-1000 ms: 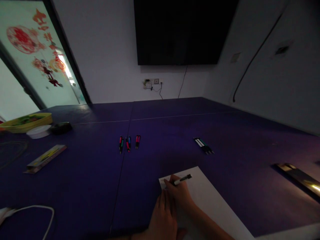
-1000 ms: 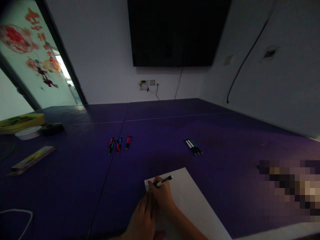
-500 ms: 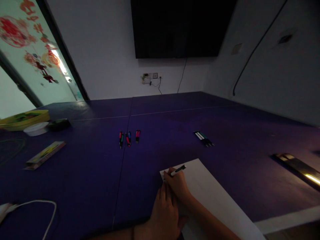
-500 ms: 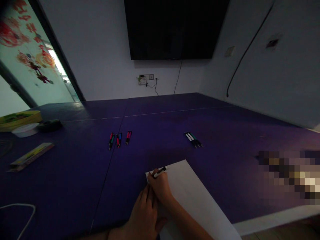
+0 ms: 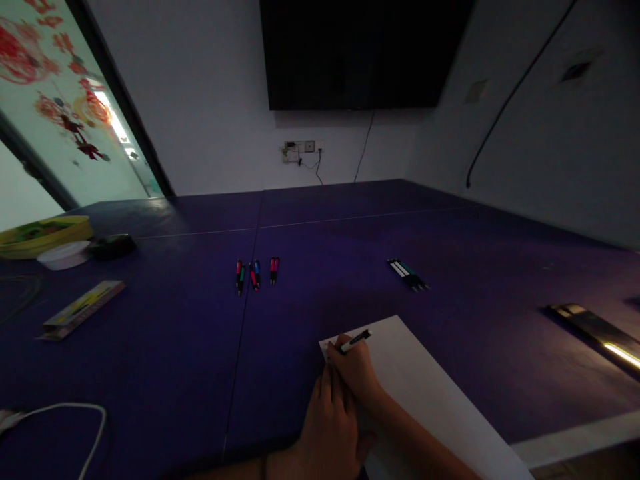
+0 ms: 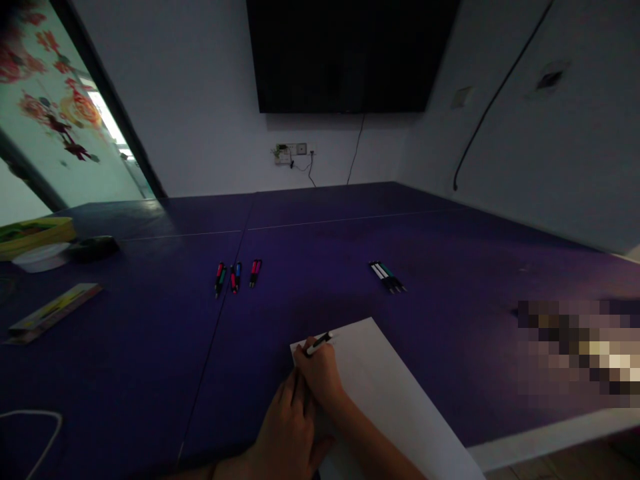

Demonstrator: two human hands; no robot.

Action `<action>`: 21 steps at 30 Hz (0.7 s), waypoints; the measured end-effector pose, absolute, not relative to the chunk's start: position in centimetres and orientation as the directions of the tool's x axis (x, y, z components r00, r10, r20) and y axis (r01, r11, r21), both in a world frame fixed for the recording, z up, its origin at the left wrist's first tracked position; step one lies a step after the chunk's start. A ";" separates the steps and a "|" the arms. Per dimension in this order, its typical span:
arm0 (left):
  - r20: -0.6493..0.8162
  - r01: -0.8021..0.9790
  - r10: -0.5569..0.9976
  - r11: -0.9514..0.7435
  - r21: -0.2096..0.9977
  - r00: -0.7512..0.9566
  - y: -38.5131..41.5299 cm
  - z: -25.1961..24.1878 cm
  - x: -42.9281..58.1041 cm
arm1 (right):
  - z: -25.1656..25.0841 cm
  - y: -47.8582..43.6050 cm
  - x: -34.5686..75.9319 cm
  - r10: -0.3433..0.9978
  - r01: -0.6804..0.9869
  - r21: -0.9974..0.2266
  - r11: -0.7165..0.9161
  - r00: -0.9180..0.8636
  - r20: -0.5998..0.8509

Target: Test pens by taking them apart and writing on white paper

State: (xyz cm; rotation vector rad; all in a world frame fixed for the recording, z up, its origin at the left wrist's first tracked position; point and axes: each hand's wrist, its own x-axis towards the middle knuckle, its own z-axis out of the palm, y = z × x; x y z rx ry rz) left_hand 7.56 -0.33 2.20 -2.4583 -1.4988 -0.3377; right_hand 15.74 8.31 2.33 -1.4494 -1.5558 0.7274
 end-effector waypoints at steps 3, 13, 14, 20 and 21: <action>0.287 0.898 0.854 -0.435 -0.062 0.433 -0.4 2.1 7.6 | 2.4 8.2 15.7 0.979 0.471 -0.869 0.152 0.048 0.198; 0.336 0.895 0.834 -0.440 -0.074 0.438 -0.3 2.1 7.6 | 2.4 8.1 15.8 0.980 0.469 -0.871 0.148 0.052 0.195; 0.340 0.894 0.832 -0.441 -0.076 0.439 -0.3 2.2 7.6 | 2.4 8.1 15.7 0.979 0.472 -0.868 0.153 0.048 0.199; 0.310 0.883 0.831 -0.464 -0.075 0.462 -0.4 2.7 7.5 | 2.5 8.1 15.6 0.978 0.466 -0.872 0.152 0.056 0.200; 0.310 0.882 0.829 -0.466 -0.075 0.464 -0.4 2.7 7.5 | 2.5 8.1 15.6 0.978 0.467 -0.872 0.147 0.066 0.200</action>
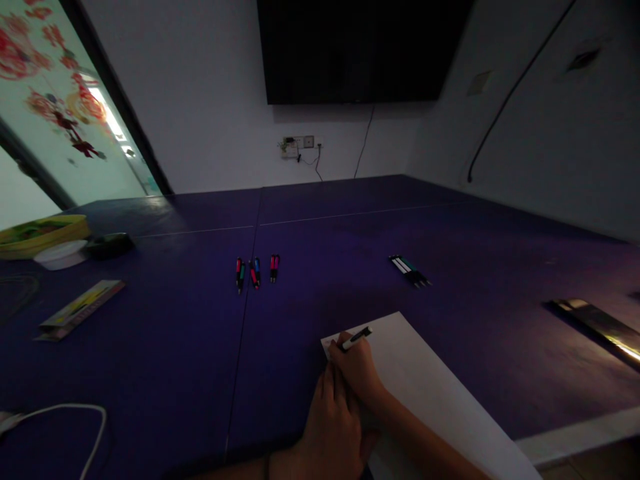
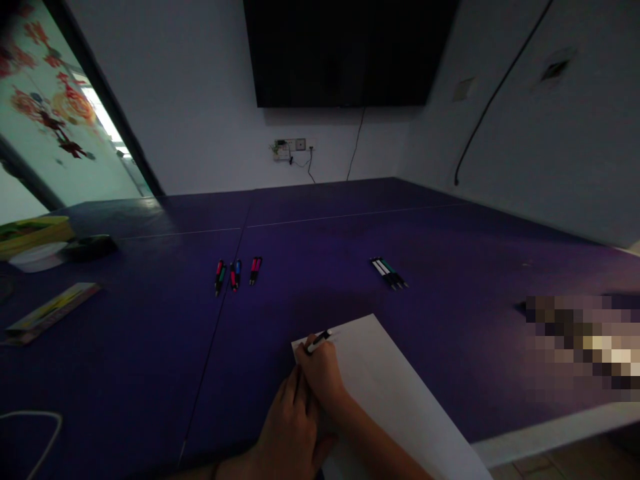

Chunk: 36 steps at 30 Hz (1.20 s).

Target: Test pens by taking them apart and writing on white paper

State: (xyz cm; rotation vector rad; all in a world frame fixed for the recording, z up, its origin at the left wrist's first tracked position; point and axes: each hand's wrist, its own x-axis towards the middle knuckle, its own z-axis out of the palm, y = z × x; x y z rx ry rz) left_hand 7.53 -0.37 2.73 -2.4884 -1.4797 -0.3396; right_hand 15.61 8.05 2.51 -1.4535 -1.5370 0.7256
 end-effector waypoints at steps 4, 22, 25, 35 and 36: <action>0.323 0.886 0.828 -0.456 -0.084 0.457 -0.4 2.8 7.5 | 2.4 8.1 15.7 0.975 0.469 -0.870 0.154 0.070 0.210; 0.337 0.893 0.832 -0.445 -0.071 0.442 -0.5 2.4 7.6 | 2.4 8.1 15.7 0.983 0.457 -0.878 0.143 0.038 0.180; 0.332 0.884 0.825 -0.462 -0.071 0.458 -0.5 2.7 7.5 | 2.6 8.0 15.7 0.985 0.460 -0.877 0.139 0.026 0.169; 0.303 0.887 0.841 -0.460 -0.033 0.448 -0.6 2.7 7.6 | 2.7 8.0 16.1 0.983 0.503 -0.857 0.112 0.069 0.169; 0.314 0.887 0.837 -0.461 -0.035 0.448 -0.6 2.6 7.6 | 2.6 8.0 16.1 0.983 0.513 -0.850 0.119 0.058 0.172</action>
